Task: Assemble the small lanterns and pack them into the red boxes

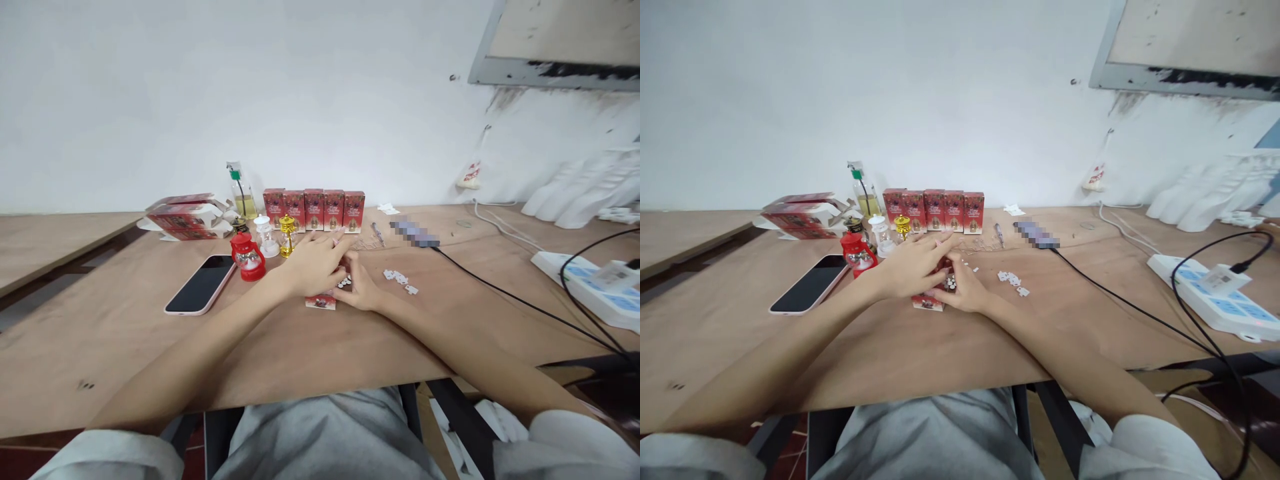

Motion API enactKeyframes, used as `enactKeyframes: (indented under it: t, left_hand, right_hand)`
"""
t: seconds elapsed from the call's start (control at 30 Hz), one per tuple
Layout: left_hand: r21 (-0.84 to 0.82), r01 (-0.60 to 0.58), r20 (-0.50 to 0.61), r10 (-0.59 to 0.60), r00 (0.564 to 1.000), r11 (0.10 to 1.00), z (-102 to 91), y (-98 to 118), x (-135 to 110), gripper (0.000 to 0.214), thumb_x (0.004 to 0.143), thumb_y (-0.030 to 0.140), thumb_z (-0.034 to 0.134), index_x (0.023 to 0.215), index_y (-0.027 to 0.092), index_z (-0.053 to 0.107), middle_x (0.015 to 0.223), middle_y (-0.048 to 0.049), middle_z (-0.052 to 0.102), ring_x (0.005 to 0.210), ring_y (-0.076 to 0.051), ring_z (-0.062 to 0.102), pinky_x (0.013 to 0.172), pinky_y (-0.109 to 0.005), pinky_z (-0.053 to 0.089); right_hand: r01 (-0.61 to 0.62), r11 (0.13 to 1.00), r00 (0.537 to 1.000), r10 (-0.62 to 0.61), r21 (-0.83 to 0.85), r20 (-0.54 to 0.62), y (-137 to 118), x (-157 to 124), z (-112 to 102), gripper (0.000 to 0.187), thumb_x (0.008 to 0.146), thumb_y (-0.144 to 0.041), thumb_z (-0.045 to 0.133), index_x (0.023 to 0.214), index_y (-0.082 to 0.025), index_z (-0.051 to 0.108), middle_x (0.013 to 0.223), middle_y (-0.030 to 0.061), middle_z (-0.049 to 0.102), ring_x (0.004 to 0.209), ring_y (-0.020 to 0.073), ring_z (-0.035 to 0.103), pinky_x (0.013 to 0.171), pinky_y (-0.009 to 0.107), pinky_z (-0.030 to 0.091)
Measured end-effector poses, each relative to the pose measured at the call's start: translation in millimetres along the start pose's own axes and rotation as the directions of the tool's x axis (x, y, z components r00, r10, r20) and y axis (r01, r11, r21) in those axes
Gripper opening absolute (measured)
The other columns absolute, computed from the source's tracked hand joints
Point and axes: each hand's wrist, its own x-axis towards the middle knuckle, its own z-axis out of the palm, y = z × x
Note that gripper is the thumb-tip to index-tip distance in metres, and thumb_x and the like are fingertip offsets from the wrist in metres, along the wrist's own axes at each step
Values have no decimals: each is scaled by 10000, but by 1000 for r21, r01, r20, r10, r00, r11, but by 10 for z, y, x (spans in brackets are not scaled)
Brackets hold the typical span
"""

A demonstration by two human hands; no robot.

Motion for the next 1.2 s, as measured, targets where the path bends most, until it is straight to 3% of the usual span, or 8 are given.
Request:
enactKeyframes:
  t: [0.2,0.3,0.4,0.57,0.7,0.97,1.07,1.2]
  left_hand:
    - [-431,58,-172,-145,974,900,-119,-119,9,552,868,434,450,1342,164,366,1427,-145,421,1300,-274,424,1079,-453,325]
    - [-616,28,-373,-323,870,787,-103,-245,-5,409,933,391,321,1272,177,405,1395,-111,451,1299,-211,423,1067,-390,360]
    - [-675,85,-400,-459,793,733,134,-350,-97,324,929,352,323,1158,164,454,1292,-108,535,1239,-194,479,1060,-388,372]
    - [-577,307,-81,-427,901,757,772,-398,-326,328,896,385,389,1136,182,484,1263,-113,576,1202,-238,530,1042,-440,400]
    - [-347,316,51,-319,946,883,1013,-375,-387,498,871,374,415,1285,97,412,1448,-191,385,1376,-277,326,1141,-465,264]
    - [-242,255,90,-240,967,936,960,-319,-385,516,907,347,348,1333,60,389,1484,-199,310,1408,-252,251,1169,-451,204]
    - [-241,249,83,-236,968,938,976,-316,-382,505,905,339,352,1326,64,400,1480,-204,314,1406,-254,254,1165,-455,213]
    - [-232,243,77,-231,970,942,992,-315,-379,496,904,328,355,1324,70,413,1481,-194,319,1406,-253,256,1167,-454,207]
  right_hand:
    - [-95,995,993,96,19,-69,-116,58,5,766,714,-448,722,1330,-263,308,1303,128,475,1125,274,559,858,447,538]
    - [-150,988,966,157,48,-205,-111,197,-138,782,737,-441,700,1361,-316,245,1350,118,427,1032,246,603,767,409,571]
    - [-232,972,864,188,-37,-467,45,404,-476,800,830,-420,580,1420,-338,46,1326,122,417,1066,248,579,825,444,547]
    - [-503,835,639,187,-222,-746,575,727,-1036,924,754,-327,638,1436,-281,15,1384,154,301,1267,333,390,987,553,387]
    - [-671,724,554,344,-163,-758,981,881,-1013,869,717,-241,638,1424,-268,133,1282,146,375,1165,305,460,993,524,352]
    - [-711,687,617,512,-146,-597,1324,944,-675,663,793,-337,578,1374,-236,276,1266,164,379,1157,299,460,997,485,345]
    - [-726,675,628,577,-128,-523,1415,898,-673,838,702,-352,690,1394,-215,238,1245,166,384,1155,298,471,1016,484,342]
    - [-640,743,744,534,-196,-401,1548,856,-657,1109,547,-324,805,1428,-202,144,1300,180,355,1257,323,384,1039,512,329]
